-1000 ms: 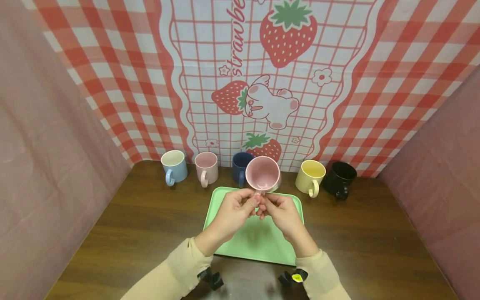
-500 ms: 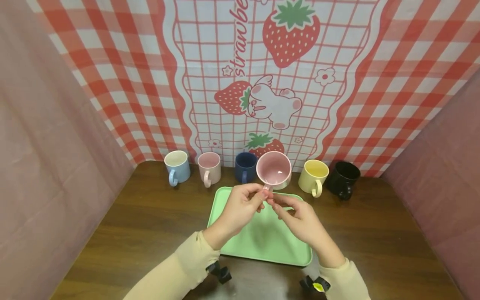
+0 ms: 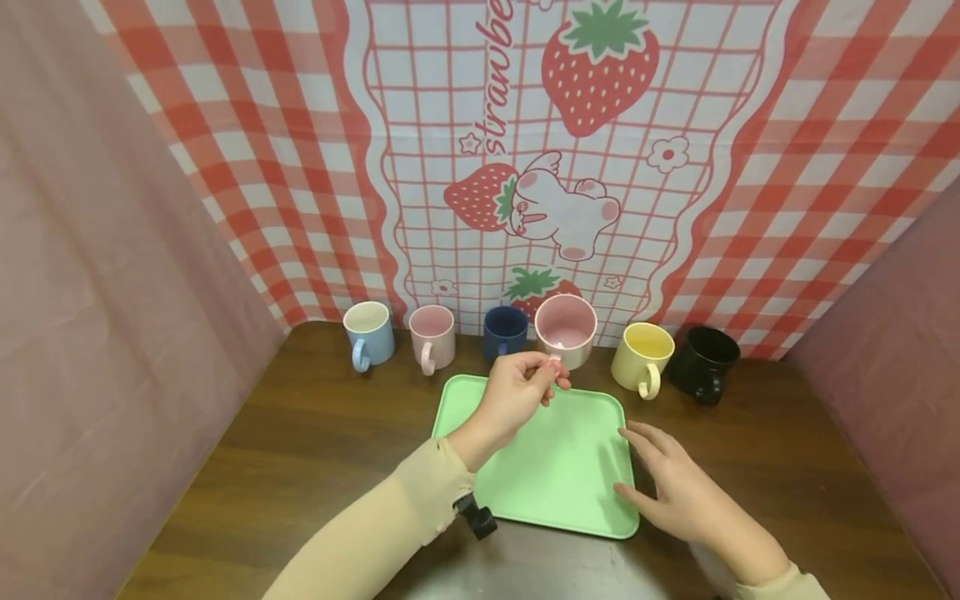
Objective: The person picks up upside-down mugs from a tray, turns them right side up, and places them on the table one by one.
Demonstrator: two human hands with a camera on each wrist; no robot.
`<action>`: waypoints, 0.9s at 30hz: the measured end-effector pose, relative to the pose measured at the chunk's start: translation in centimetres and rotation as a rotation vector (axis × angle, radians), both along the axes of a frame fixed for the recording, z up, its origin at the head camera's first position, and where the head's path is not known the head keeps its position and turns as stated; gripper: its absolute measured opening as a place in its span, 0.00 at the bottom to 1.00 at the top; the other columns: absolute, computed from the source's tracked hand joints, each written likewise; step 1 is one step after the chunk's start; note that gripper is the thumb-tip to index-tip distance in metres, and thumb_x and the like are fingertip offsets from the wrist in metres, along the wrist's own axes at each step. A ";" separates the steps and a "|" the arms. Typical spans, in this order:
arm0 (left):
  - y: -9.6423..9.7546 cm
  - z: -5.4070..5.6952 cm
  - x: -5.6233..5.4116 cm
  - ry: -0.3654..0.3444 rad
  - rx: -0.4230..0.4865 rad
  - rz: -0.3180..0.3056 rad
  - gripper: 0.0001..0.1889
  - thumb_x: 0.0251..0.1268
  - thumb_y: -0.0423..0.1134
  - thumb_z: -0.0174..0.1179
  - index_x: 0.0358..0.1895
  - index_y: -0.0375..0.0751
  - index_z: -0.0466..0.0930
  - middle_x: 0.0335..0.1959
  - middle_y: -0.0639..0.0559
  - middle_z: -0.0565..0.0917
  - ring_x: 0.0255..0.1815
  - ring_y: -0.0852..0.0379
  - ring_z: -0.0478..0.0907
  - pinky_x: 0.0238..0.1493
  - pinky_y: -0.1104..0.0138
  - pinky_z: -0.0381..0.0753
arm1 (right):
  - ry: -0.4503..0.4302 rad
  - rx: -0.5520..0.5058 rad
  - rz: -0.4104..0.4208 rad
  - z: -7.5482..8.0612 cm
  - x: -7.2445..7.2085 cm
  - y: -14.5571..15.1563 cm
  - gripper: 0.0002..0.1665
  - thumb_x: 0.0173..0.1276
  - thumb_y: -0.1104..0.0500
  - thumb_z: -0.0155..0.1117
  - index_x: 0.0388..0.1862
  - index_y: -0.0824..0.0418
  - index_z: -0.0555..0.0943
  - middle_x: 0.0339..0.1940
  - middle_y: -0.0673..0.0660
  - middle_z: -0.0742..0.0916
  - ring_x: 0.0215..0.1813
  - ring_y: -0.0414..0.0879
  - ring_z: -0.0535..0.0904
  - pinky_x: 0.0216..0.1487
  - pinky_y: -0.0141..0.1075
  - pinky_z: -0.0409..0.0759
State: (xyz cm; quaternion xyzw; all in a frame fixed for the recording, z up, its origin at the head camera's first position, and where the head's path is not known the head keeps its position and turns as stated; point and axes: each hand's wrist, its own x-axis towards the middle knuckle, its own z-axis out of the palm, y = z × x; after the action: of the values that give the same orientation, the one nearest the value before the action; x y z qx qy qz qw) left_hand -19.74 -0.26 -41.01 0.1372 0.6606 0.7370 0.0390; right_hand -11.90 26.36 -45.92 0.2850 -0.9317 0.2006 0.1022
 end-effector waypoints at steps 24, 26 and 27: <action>4.8 -4.5 -4.6 -0.143 -0.224 0.182 0.13 0.84 0.36 0.61 0.42 0.34 0.93 0.29 0.51 0.92 0.28 0.64 0.77 0.24 0.73 0.68 | -0.267 0.109 0.054 -1.8 0.8 1.7 0.60 0.70 0.37 0.78 0.80 0.80 0.66 0.80 0.77 0.72 0.80 0.72 0.69 0.72 0.65 0.75; 5.2 -4.6 -4.6 -0.151 -0.233 0.191 0.12 0.84 0.36 0.62 0.41 0.36 0.93 0.29 0.52 0.91 0.28 0.64 0.77 0.23 0.73 0.66 | -0.262 0.111 0.052 -1.7 0.8 1.8 0.61 0.70 0.37 0.79 0.80 0.80 0.66 0.80 0.77 0.72 0.80 0.72 0.69 0.72 0.64 0.76; 5.3 -4.7 -4.6 -0.155 -0.235 0.193 0.12 0.84 0.36 0.62 0.41 0.37 0.93 0.29 0.52 0.91 0.28 0.64 0.78 0.23 0.73 0.67 | -0.260 0.111 0.052 -1.7 0.9 1.8 0.61 0.70 0.37 0.79 0.80 0.80 0.66 0.80 0.78 0.72 0.80 0.72 0.69 0.72 0.64 0.76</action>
State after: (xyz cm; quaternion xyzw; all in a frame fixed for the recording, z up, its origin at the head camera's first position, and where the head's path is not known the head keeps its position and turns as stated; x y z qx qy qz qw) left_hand -24.30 5.03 -45.70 0.0104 0.7475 0.6633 0.0344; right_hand -11.02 28.20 -47.67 0.2857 -0.9391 0.1866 -0.0405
